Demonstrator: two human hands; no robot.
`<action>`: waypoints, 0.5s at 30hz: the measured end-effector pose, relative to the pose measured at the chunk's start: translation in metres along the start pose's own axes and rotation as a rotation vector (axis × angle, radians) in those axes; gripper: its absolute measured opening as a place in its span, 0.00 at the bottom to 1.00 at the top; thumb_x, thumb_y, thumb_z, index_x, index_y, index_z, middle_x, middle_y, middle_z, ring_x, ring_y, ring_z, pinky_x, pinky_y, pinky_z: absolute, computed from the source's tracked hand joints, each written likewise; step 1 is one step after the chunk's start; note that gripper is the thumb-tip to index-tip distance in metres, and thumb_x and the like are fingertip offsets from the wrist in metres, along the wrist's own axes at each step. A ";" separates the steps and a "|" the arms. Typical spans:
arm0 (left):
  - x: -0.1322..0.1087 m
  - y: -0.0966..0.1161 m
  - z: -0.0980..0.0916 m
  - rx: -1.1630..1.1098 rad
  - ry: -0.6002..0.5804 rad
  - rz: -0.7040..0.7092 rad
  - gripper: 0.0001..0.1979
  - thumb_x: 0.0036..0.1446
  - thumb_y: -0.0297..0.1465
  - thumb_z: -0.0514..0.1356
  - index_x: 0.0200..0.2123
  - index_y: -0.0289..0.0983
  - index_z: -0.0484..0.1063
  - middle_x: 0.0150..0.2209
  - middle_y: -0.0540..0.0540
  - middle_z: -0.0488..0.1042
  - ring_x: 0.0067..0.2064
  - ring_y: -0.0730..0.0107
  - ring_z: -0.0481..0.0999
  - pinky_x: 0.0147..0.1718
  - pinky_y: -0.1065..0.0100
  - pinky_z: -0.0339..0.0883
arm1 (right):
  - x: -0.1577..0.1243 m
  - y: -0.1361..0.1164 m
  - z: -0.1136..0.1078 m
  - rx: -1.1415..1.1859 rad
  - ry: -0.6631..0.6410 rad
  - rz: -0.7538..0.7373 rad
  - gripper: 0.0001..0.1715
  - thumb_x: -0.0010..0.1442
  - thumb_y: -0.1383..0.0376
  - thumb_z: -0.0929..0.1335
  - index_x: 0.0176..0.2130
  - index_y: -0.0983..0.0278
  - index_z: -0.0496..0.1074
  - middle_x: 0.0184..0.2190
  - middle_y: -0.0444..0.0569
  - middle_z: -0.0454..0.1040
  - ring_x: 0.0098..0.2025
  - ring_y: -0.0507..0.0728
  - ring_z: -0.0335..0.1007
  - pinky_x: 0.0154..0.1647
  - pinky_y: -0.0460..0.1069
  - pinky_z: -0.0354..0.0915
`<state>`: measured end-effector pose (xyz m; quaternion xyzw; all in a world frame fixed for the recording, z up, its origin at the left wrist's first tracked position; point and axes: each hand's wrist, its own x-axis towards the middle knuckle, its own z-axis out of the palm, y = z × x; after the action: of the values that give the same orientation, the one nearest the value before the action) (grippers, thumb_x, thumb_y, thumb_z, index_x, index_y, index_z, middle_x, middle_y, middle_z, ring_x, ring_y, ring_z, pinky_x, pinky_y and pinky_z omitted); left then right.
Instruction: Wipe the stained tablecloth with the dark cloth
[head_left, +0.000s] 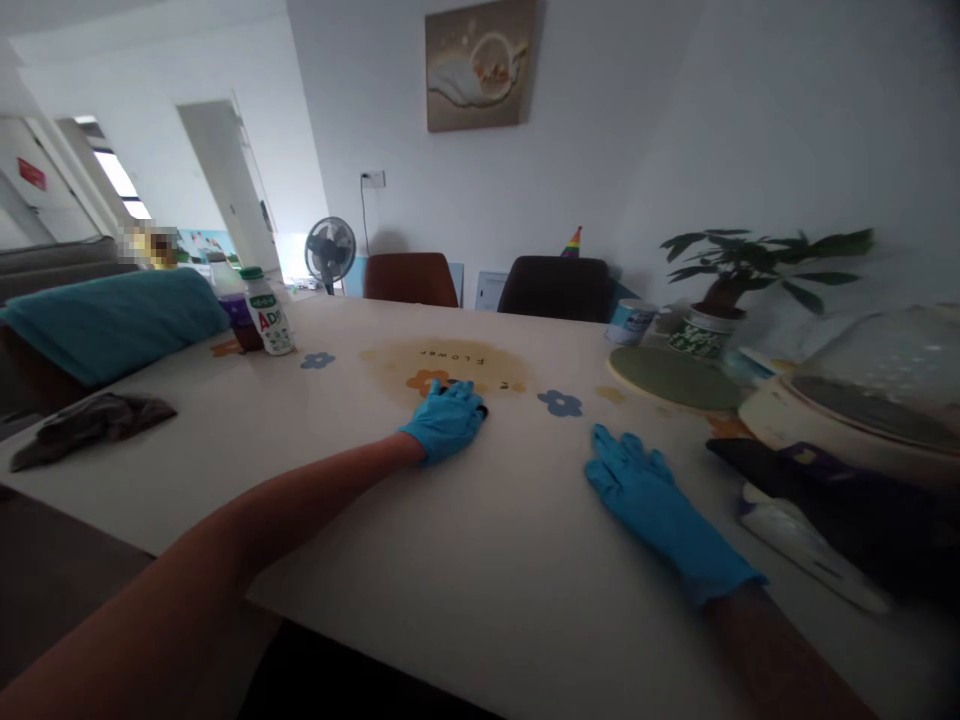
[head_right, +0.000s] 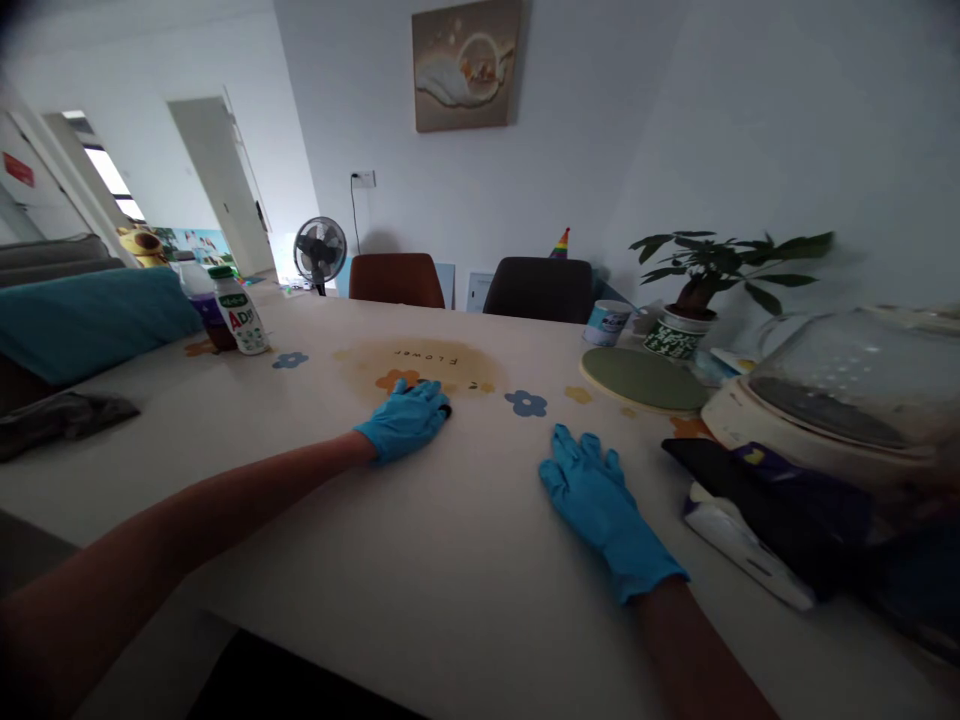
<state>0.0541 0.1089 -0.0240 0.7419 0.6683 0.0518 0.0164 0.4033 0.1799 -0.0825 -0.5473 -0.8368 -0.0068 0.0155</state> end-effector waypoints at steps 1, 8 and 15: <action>-0.008 -0.012 -0.003 -0.002 -0.004 -0.052 0.28 0.93 0.35 0.48 0.78 0.34 0.81 0.91 0.27 0.68 0.92 0.38 0.67 0.93 0.31 0.45 | 0.001 0.001 0.001 0.004 -0.005 0.000 0.48 0.90 0.53 0.53 0.95 0.66 0.63 0.94 0.60 0.64 0.95 0.79 0.60 0.95 0.79 0.58; -0.046 -0.094 -0.021 -0.033 -0.003 -0.430 0.31 0.93 0.34 0.48 0.88 0.34 0.71 0.95 0.31 0.58 0.94 0.45 0.63 0.92 0.47 0.47 | 0.000 0.002 0.002 -0.005 0.013 0.000 0.48 0.89 0.54 0.54 0.95 0.65 0.65 0.93 0.60 0.65 0.94 0.79 0.62 0.95 0.80 0.59; -0.062 -0.165 -0.035 -0.027 0.091 -0.685 0.37 0.93 0.48 0.54 0.91 0.33 0.66 0.95 0.30 0.58 0.90 0.42 0.63 0.86 0.56 0.54 | 0.003 0.008 0.012 -0.022 0.035 -0.005 0.49 0.88 0.55 0.52 0.94 0.67 0.66 0.93 0.64 0.66 0.94 0.80 0.63 0.93 0.82 0.61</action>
<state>-0.1193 0.0635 -0.0085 0.4711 0.8778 0.0852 0.0128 0.4089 0.1865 -0.0942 -0.5452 -0.8376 -0.0257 0.0238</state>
